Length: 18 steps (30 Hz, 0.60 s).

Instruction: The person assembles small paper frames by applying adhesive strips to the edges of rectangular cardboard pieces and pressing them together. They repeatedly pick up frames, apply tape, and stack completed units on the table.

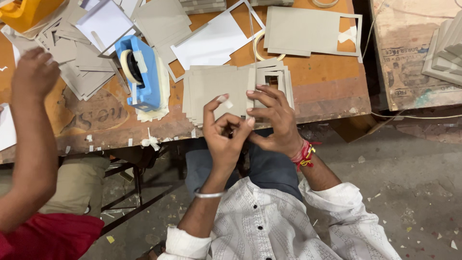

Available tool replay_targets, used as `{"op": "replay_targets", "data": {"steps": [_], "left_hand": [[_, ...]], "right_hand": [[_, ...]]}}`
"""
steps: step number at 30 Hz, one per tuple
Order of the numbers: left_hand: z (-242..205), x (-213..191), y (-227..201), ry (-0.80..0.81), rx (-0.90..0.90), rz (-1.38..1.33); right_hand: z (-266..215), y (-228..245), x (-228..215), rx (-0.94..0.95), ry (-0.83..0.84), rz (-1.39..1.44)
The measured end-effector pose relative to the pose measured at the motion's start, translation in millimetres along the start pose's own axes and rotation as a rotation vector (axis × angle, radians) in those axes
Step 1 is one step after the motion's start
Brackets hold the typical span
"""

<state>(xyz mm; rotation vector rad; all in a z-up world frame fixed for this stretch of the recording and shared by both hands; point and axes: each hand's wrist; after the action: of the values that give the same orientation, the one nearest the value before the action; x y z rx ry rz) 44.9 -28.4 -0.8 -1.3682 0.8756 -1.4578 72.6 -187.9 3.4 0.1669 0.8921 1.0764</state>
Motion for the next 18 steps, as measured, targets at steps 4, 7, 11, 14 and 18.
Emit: {"op": "replay_targets", "data": {"steps": [4, 7, 11, 14, 18], "left_hand": [[3.8, 3.1, 9.8, -0.02, -0.011, -0.065], [-8.3, -7.8, 22.5, -0.046, -0.023, -0.042], [-27.7, -37.4, 39.7, -0.178, -0.15, 0.049], [-46.8, -58.6, 52.6, -0.222, -0.184, 0.099], [-65.1, -75.2, 68.6, -0.273, -0.121, 0.017]], "right_hand": [[-8.4, -2.9, 2.1, 0.014, -0.031, -0.015], [-25.3, -6.4, 2.2, 0.1, -0.114, 0.006], [-43.7, -5.1, 0.5, 0.409, -0.23, 0.379], [-45.6, 1.7, -5.5, 0.52, -0.17, 0.041], [-34.1, 13.3, -2.9, 0.26, -0.13, -0.42]]}}
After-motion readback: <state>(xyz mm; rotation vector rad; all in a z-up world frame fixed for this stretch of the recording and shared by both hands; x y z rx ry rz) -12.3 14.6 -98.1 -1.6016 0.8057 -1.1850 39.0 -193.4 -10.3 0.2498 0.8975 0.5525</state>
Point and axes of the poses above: each hand's wrist, its own z-axis towards the middle knuckle, its own x-axis out of the palm, y = z × x, and after that the axes turned 6 degrees about -z, right-handed
